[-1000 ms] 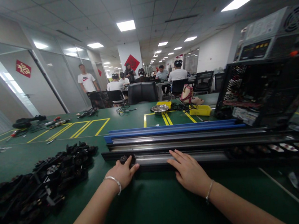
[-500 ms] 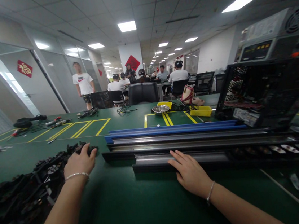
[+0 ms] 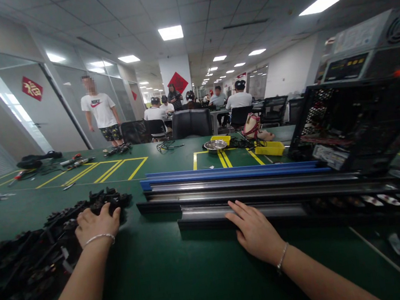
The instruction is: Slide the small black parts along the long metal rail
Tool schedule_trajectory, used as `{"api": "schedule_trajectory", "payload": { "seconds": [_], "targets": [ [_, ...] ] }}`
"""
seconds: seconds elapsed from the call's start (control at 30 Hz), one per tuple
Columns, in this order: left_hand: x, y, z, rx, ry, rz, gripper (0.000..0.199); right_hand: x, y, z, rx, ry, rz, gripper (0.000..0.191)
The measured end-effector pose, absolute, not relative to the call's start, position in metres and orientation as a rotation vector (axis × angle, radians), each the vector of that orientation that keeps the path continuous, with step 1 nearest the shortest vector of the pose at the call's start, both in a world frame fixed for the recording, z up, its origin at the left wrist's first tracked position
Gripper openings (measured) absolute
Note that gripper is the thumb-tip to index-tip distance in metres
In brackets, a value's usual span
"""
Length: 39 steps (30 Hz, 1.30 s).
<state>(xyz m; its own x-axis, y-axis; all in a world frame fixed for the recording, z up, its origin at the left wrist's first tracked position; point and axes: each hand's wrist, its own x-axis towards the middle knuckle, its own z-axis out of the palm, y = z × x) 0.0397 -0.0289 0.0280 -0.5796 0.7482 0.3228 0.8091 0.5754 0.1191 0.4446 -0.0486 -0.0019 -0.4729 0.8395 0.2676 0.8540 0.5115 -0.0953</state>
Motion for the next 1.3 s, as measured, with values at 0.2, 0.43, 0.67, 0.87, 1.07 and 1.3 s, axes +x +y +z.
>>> {"api": "schedule_trajectory", "payload": {
  "seconds": [0.2, 0.43, 0.67, 0.87, 1.07, 1.3],
  "targets": [
    [0.039, -0.03, 0.02, -1.327, -2.523, -0.354, 0.056, 0.445, -0.049, -0.001, -1.422, -2.482, -0.072, 0.048],
    [0.073, -0.023, 0.041, -1.516, -2.395, -0.528, 0.058, 0.444, -0.048, -0.002, -1.428, -2.468, -0.069, 0.047],
    [0.19, -0.036, 0.027, -2.229, -1.695, -0.607, 0.049, 0.445, -0.048, -0.003, -1.416, -2.466, -0.083, 0.048],
    [0.241, -0.06, -0.008, -2.532, -1.518, -0.426, 0.057, 0.444, -0.049, -0.004, -1.38, -2.439, -0.095, 0.047],
    [0.239, -0.057, -0.014, -2.491, -1.503, -0.415, 0.059, 0.462, -0.038, 0.013, -1.423, -2.265, -0.246, 0.027],
    [0.24, -0.057, -0.014, -2.492, -1.511, -0.457, 0.055, 0.52, -0.031, 0.049, -2.23, -1.821, -0.69, 0.027]
  ]
}}
